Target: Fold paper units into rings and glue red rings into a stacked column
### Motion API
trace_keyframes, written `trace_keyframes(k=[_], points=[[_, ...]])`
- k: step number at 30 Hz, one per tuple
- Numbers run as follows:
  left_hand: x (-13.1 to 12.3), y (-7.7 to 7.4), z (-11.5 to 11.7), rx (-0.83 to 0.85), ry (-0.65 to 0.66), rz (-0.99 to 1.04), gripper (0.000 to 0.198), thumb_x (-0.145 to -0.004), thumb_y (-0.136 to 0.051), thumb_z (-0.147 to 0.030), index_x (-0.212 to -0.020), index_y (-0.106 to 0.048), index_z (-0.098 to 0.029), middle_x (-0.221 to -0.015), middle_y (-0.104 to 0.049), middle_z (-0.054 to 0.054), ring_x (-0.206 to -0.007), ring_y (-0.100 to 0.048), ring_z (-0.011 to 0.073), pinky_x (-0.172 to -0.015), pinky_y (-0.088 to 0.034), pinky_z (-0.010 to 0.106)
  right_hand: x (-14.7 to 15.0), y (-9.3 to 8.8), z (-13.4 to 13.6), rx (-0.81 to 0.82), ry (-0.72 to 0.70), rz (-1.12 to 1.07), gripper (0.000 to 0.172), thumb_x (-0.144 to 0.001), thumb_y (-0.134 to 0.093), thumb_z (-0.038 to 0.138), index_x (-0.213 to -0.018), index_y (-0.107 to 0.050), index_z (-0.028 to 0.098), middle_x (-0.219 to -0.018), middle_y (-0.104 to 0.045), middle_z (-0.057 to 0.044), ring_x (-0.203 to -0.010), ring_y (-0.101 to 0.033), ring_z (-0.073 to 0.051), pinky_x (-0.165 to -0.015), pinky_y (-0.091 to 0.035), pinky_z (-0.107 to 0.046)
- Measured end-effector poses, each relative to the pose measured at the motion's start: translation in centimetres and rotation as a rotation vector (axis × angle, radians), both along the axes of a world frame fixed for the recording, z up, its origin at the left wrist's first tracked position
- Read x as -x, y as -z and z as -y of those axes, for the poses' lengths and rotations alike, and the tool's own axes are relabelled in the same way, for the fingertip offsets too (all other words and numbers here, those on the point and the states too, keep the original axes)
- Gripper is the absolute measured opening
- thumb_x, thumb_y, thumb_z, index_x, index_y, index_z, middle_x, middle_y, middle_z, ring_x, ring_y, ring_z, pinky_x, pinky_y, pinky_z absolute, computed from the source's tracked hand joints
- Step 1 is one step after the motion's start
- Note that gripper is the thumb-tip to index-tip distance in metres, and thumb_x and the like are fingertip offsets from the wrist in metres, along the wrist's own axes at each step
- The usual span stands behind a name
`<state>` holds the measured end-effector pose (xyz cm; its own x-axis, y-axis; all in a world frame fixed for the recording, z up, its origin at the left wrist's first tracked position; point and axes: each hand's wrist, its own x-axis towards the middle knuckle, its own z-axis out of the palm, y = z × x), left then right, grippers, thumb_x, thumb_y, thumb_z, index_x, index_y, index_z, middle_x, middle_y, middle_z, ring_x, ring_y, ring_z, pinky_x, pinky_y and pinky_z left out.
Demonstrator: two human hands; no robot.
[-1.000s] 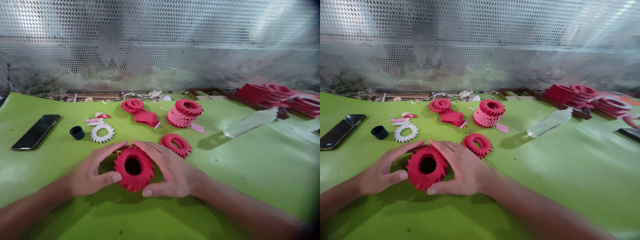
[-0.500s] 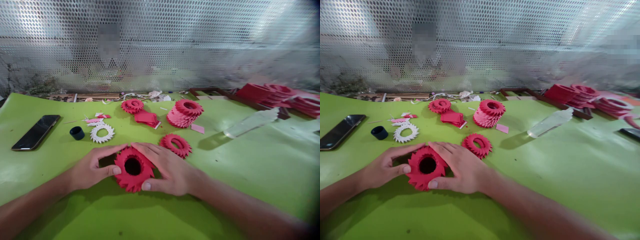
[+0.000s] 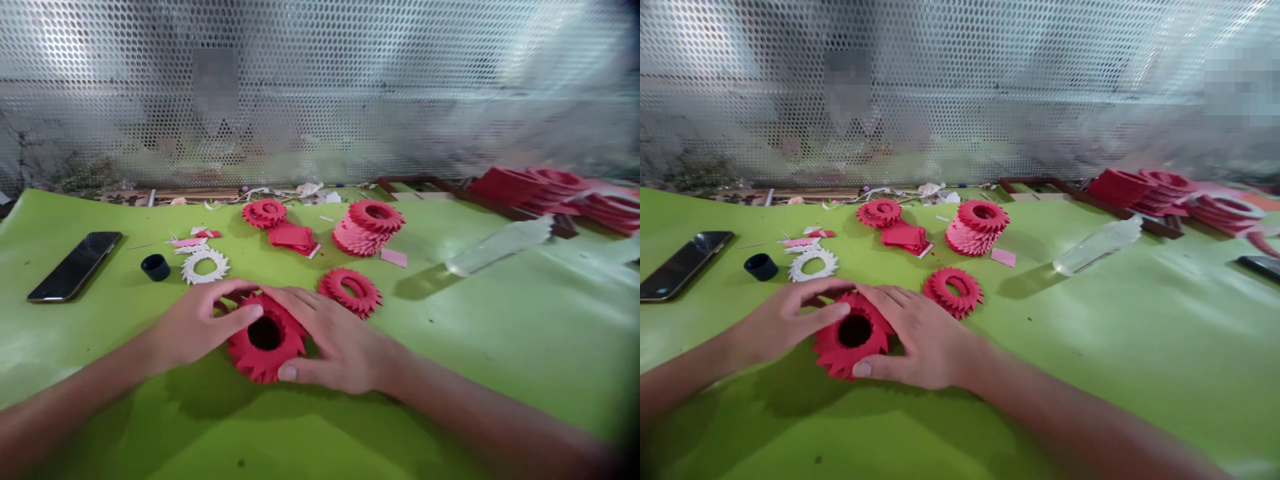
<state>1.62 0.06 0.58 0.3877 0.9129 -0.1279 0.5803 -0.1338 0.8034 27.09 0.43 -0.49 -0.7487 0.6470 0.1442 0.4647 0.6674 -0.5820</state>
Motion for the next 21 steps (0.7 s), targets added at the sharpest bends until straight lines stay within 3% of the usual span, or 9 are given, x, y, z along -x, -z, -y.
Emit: trace_keyframes(k=[1,5,12,21], points=[[-0.3,-0.6,-0.1,-0.046,0.004,-0.087,0.061,-0.09,-0.064,-0.065,-0.133,-0.07,-0.023,-0.134,-0.074,0.01,-0.117,-0.072,0.0348,-0.099,-0.06,0.051,0.0,-0.1,0.0,-0.003,0.006,0.002,0.101,-0.089,-0.05,0.083,-0.158,-0.037,0.01,-0.149,-0.055,-0.024,-0.13,-0.058,-0.037,-0.108,-0.048,-0.057],[-0.7,-2.2,-0.1,-0.158,-0.016,-0.291,0.061,-0.088,-0.061,-0.065,-0.124,-0.075,-0.018,-0.122,-0.079,0.013,-0.103,-0.076,0.0354,-0.089,-0.061,0.049,0.1,-0.2,0.0,-0.02,0.003,0.001,0.093,-0.091,-0.051,0.081,-0.153,-0.044,0.011,-0.145,-0.058,-0.024,-0.127,-0.061,-0.036,-0.105,-0.049,-0.055],[-1.5,-2.8,0.3,-0.216,-0.052,-0.335,0.04,-0.089,-0.061,-0.054,-0.097,-0.083,-0.022,-0.094,-0.084,0.007,-0.071,-0.076,0.027,-0.059,-0.055,0.034,0.1,0.0,-0.2,-0.04,-0.017,0.006,0.093,-0.093,-0.05,0.078,-0.155,-0.039,0.01,-0.146,-0.057,-0.025,-0.128,-0.059,-0.037,-0.106,-0.048,-0.055],[-1.7,-2.6,0.3,-0.25,-0.068,-0.348,0.036,-0.088,-0.061,-0.05,-0.093,-0.082,-0.021,-0.092,-0.084,0.008,-0.075,-0.076,0.0283,-0.067,-0.057,0.037,0.0,0.3,-0.1,-0.026,0.004,0.017,0.094,-0.092,-0.054,0.077,-0.158,-0.037,0.012,-0.147,-0.056,-0.024,-0.127,-0.06,-0.038,-0.104,-0.049,-0.056]])
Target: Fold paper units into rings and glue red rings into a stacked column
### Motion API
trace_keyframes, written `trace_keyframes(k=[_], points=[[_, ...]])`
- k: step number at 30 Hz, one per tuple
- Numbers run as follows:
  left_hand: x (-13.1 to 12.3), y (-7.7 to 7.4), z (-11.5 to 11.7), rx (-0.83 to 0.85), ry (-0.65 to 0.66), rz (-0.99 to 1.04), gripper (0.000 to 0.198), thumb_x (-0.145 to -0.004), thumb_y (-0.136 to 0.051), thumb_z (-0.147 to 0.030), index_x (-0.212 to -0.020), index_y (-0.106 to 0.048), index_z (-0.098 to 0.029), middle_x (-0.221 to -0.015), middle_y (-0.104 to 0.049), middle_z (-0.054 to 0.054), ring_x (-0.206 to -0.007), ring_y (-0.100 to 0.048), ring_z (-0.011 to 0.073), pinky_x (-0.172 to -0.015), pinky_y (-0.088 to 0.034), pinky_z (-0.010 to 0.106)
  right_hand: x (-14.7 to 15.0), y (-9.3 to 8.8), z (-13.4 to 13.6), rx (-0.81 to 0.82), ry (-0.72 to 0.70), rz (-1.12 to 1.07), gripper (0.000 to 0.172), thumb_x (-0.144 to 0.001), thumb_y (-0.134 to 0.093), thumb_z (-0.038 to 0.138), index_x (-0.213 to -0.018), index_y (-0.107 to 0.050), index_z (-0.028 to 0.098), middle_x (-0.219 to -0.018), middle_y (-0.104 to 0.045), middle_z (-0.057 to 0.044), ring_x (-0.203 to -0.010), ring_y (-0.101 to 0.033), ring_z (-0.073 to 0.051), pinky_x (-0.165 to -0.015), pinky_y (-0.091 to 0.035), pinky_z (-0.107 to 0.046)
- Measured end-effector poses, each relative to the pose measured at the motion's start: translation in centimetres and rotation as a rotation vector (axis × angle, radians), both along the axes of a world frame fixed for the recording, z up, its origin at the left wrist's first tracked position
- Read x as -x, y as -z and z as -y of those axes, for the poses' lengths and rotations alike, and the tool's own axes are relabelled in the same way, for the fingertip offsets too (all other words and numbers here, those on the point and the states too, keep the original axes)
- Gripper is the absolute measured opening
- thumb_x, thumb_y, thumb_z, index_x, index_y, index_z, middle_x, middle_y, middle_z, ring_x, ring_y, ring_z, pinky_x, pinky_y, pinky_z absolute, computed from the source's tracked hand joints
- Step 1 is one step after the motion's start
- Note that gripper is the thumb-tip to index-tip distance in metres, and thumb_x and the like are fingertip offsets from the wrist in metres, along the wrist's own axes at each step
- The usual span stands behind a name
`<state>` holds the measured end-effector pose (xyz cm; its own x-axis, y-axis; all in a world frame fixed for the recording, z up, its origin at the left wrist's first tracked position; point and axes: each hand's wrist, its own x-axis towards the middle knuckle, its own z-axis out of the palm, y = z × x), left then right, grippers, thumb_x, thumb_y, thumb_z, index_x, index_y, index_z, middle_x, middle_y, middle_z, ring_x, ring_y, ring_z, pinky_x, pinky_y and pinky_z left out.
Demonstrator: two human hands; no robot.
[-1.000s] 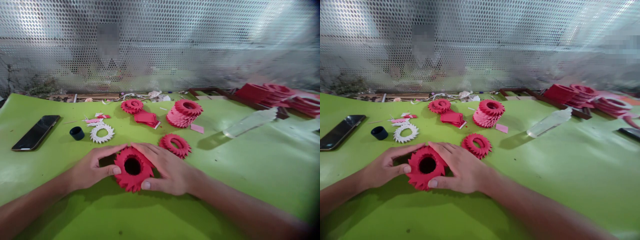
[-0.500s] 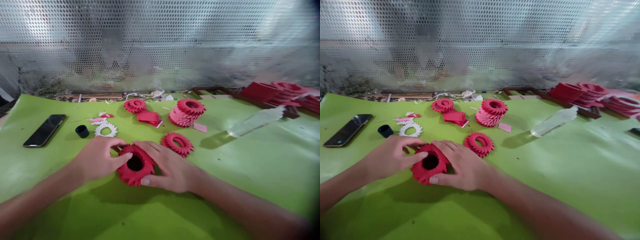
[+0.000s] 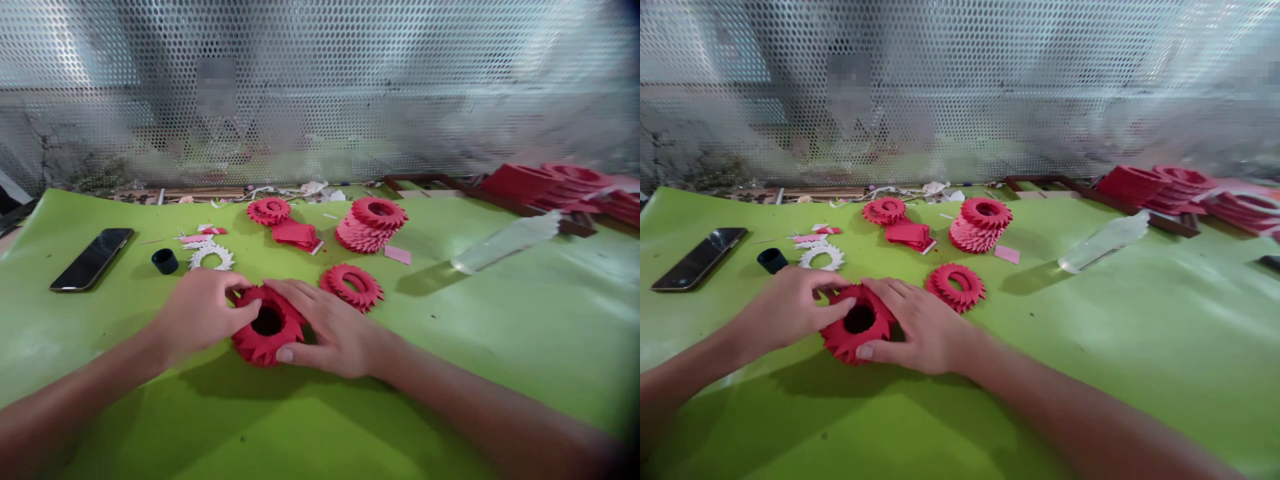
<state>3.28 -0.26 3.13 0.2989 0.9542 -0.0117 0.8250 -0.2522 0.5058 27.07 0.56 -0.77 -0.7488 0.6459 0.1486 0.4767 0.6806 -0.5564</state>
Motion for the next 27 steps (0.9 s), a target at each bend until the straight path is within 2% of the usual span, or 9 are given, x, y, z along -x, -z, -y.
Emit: trace_keyframes(k=[2,4,7,10,13,16,20,23,27], points=[[0.2,0.1,0.2,0.008,-0.014,0.02,0.044,-0.089,-0.061,-0.055,-0.108,-0.079,-0.02,-0.105,-0.083,0.011,-0.087,-0.077,0.0323,-0.076,-0.06,0.043,0.0,0.0,0.0,-0.001,0.002,-0.003,0.095,-0.091,-0.054,0.077,-0.158,-0.037,0.012,-0.147,-0.056,-0.025,-0.127,-0.061,-0.038,-0.104,-0.05,-0.056],[0.4,0.4,0.5,0.001,-0.021,0.079,0.061,-0.092,-0.057,-0.062,-0.133,-0.068,-0.018,-0.129,-0.075,0.014,-0.11,-0.073,0.0372,-0.091,-0.06,0.051,0.0,-0.1,0.0,-0.009,0.001,-0.001,0.098,-0.091,-0.054,0.079,-0.157,-0.037,0.009,-0.149,-0.055,-0.026,-0.128,-0.06,-0.038,-0.105,-0.049,-0.057],[0.7,1.4,1.3,-0.017,0.066,0.131,0.082,-0.092,-0.056,-0.068,-0.157,-0.044,-0.02,-0.159,-0.051,0.016,-0.141,-0.053,0.042,-0.111,-0.05,0.059,0.1,-0.2,-0.1,-0.017,-0.004,-0.004,0.098,-0.091,-0.052,0.079,-0.155,-0.039,0.007,-0.148,-0.054,-0.027,-0.128,-0.06,-0.038,-0.105,-0.049,-0.056],[0.8,2.6,1.9,0.04,0.192,0.123,0.083,-0.095,-0.058,-0.064,-0.162,-0.034,-0.022,-0.166,-0.041,0.014,-0.147,-0.047,0.0408,-0.116,-0.047,0.057,0.2,-0.2,-0.1,0.014,-0.006,-0.02,0.094,-0.091,-0.054,0.078,-0.156,-0.039,0.012,-0.142,-0.059,-0.023,-0.121,-0.062,-0.035,-0.101,-0.052,-0.052],[0.8,3.3,2.1,0.068,0.223,0.101,0.084,-0.098,-0.054,-0.065,-0.165,-0.028,-0.021,-0.168,-0.037,0.013,-0.151,-0.042,0.0398,-0.122,-0.04,0.058,0.2,-0.3,-0.1,0.032,-0.006,-0.005,0.094,-0.09,-0.056,0.078,-0.157,-0.039,0.014,-0.14,-0.061,-0.021,-0.118,-0.062,-0.034,-0.1,-0.052,-0.052],[0.7,3.4,2.0,0.08,0.234,0.072,0.088,-0.098,-0.049,-0.069,-0.167,-0.024,-0.019,-0.171,-0.032,0.011,-0.155,-0.035,0.0385,-0.126,-0.033,0.059,0.2,-0.3,0.0,0.018,-0.007,0.016,0.094,-0.091,-0.055,0.078,-0.157,-0.039,0.013,-0.14,-0.061,-0.021,-0.119,-0.062,-0.035,-0.101,-0.051,-0.053],[0.4,3.3,1.9,0.064,0.231,0.049,0.089,-0.099,-0.046,-0.07,-0.166,-0.024,-0.017,-0.171,-0.031,0.013,-0.155,-0.035,0.0381,-0.125,-0.034,0.059,0.1,-0.3,0.0,0.017,-0.009,0.006,0.093,-0.091,-0.054,0.077,-0.156,-0.039,0.011,-0.14,-0.061,-0.022,-0.121,-0.062,-0.034,-0.105,-0.05,-0.054],[0.5,3.3,1.9,-0.065,0.27,0.037,0.083,-0.101,-0.042,-0.067,-0.166,-0.026,-0.017,-0.171,-0.029,0.016,-0.157,-0.03,0.0384,-0.125,-0.031,0.062,0.0,-0.2,0.0,0.024,0.014,0.028,0.097,-0.09,-0.056,0.078,-0.156,-0.039,0.009,-0.144,-0.058,-0.025,-0.124,-0.061,-0.037,-0.105,-0.05,-0.057],[1.4,3.5,2.2,-0.297,0.511,0.016,0.07,-0.102,-0.048,-0.058,-0.165,-0.029,-0.033,-0.173,-0.024,0.011,-0.158,-0.026,0.0372,-0.126,-0.027,0.064,0.0,-0.3,0.1,0.024,0.014,0.026,0.094,-0.089,-0.058,0.077,-0.15,-0.045,0.008,-0.146,-0.056,-0.027,-0.127,-0.059,-0.04,-0.106,-0.048,-0.06]])
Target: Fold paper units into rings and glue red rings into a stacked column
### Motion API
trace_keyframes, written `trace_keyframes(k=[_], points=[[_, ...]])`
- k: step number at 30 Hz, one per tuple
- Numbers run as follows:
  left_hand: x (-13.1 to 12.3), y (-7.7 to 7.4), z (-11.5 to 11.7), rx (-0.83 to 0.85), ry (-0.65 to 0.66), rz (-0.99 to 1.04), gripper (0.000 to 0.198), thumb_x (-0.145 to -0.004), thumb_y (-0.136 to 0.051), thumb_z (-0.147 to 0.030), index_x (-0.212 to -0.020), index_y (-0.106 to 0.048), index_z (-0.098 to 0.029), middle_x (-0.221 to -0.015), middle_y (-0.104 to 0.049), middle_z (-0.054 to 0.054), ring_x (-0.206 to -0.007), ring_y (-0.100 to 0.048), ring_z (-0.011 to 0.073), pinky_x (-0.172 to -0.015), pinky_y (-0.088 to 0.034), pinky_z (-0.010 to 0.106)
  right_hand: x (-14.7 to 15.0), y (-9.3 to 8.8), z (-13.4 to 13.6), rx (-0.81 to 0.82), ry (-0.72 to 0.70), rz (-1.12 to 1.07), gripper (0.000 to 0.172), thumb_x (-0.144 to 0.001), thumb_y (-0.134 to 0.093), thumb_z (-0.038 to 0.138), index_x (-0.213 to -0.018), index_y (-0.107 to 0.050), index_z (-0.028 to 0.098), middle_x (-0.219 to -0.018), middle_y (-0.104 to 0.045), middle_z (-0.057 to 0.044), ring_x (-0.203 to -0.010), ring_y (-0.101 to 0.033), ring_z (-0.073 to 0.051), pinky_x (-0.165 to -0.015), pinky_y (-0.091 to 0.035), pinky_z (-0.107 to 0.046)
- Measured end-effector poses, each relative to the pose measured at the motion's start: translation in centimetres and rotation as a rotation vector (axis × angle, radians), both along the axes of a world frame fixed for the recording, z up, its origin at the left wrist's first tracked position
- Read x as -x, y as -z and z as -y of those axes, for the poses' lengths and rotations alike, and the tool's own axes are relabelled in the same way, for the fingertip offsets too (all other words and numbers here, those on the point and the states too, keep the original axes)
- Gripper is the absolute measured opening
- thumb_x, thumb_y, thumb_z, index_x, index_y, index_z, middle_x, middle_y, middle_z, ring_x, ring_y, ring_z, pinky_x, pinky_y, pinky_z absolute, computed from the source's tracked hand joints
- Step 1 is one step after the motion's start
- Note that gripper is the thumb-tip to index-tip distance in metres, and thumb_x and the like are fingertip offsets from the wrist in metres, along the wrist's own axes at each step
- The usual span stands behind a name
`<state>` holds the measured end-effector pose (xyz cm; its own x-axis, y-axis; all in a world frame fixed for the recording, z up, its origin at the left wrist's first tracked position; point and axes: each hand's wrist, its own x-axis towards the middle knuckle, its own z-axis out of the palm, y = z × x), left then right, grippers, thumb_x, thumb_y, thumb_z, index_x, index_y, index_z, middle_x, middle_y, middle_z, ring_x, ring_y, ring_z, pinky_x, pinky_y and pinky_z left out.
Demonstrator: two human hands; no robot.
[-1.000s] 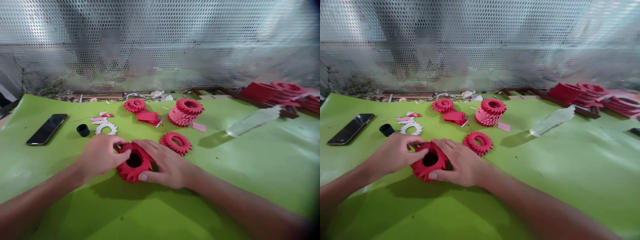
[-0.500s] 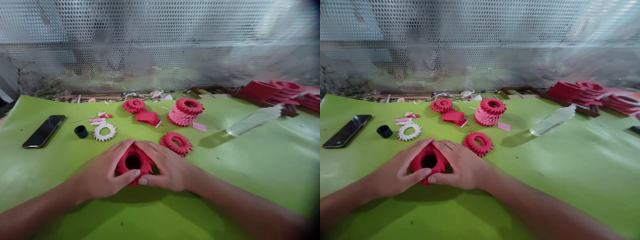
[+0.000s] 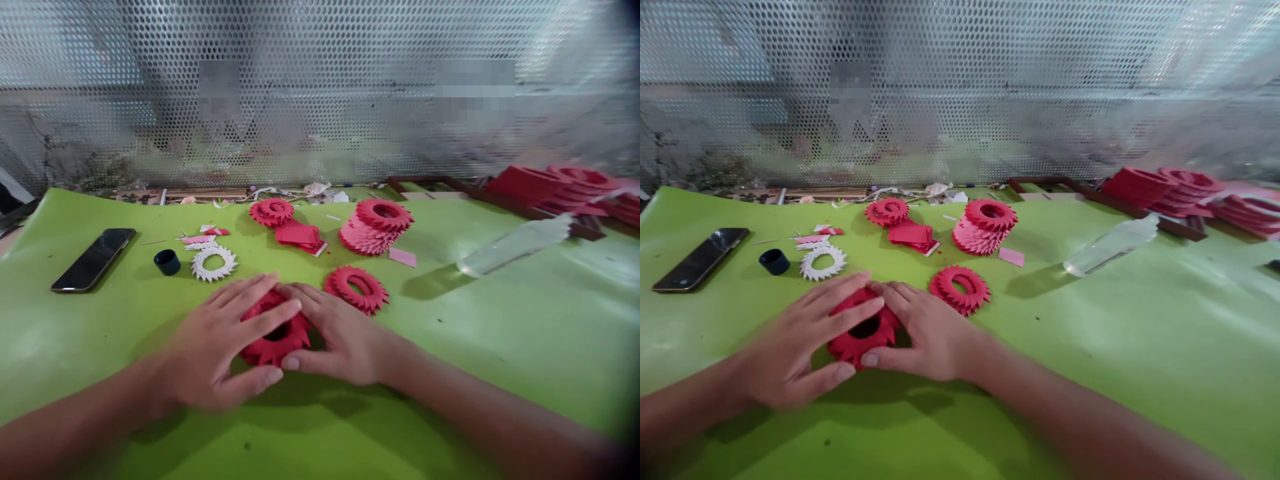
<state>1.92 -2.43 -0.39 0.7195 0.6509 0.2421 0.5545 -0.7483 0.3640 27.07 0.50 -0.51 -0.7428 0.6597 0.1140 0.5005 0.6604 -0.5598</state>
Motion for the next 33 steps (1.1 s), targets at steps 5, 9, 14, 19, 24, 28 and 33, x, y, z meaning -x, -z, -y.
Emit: trace_keyframes(k=[5,9,14,19,24,28,33], points=[[1.0,0.7,0.1,-0.049,0.169,-0.096,0.07,-0.101,-0.056,-0.052,-0.164,-0.027,-0.038,-0.176,-0.007,0.009,-0.16,-0.019,0.0387,-0.125,-0.029,0.062,0.2,-0.4,0.1,0.058,-0.003,-0.066,0.077,-0.088,-0.066,0.071,-0.138,-0.054,0.014,-0.124,-0.067,-0.016,-0.104,-0.065,-0.029,-0.092,-0.054,-0.048],[1.2,1.1,0.1,-0.102,0.167,-0.119,0.07,-0.103,-0.051,-0.054,-0.165,-0.024,-0.036,-0.176,-0.001,0.011,-0.16,-0.018,0.0402,-0.122,-0.033,0.065,0.4,-0.1,0.2,0.064,0.009,-0.062,0.079,-0.085,-0.068,0.073,-0.138,-0.055,0.015,-0.122,-0.068,-0.015,-0.103,-0.065,-0.029,-0.093,-0.054,-0.048],[1.2,1.3,0.3,-0.136,0.164,-0.12,0.068,-0.104,-0.047,-0.055,-0.165,-0.024,-0.036,-0.176,-0.014,0.014,-0.159,-0.024,0.0409,-0.118,-0.039,0.066,-0.3,0.2,-0.1,0.053,0.046,0.033,0.113,-0.081,-0.063,0.083,-0.164,-0.027,0.014,-0.157,-0.047,-0.025,-0.139,-0.051,-0.042,-0.111,-0.044,-0.063],[1.2,1.6,0.3,-0.155,0.153,-0.1,0.068,-0.104,-0.045,-0.057,-0.165,-0.024,-0.037,-0.174,-0.018,0.015,-0.156,-0.029,0.0434,-0.115,-0.041,0.07,-3.5,-4.1,-0.9,-0.297,0.073,-0.155,0.096,-0.088,-0.053,0.082,-0.164,-0.029,0.027,-0.165,-0.039,-0.016,-0.145,-0.046,-0.041,-0.114,-0.041,-0.065],[1.2,1.8,0.0,-0.172,0.157,-0.081,0.067,-0.105,-0.046,-0.054,-0.166,-0.023,-0.038,-0.175,-0.016,0.013,-0.156,-0.03,0.0431,-0.12,-0.033,0.07,-10.9,-7.9,-1.2,-0.711,0.498,-0.7,0.059,-0.086,-0.069,0.061,-0.135,-0.065,0.028,-0.119,-0.073,-0.008,-0.104,-0.07,-0.027,-0.09,-0.055,-0.046],[1.2,1.6,-0.1,-0.149,0.143,0.028,0.066,-0.107,-0.041,-0.055,-0.166,-0.017,-0.04,-0.175,-0.016,0.009,-0.156,-0.029,0.0429,-0.121,-0.029,0.072,-19.1,-5.6,-2.0,-0.803,1.25,-0.795,0.037,-0.074,-0.066,0.055,-0.092,-0.059,0.023,-0.081,-0.06,-0.004,-0.071,-0.061,-0.021,-0.068,-0.049,-0.041],[2.1,1.8,-0.9,0.035,-0.048,0.352,0.082,-0.097,-0.05,-0.07,-0.165,-0.018,-0.039,-0.173,-0.024,0.012,-0.154,-0.033,0.0463,-0.119,-0.031,0.075,-24.6,-0.9,-3.4,-0.361,1.435,-0.489,0.053,-0.06,-0.082,0.055,-0.088,-0.046,0.027,-0.087,-0.06,-0.004,-0.073,-0.06,-0.02,-0.06,-0.049,-0.037]])
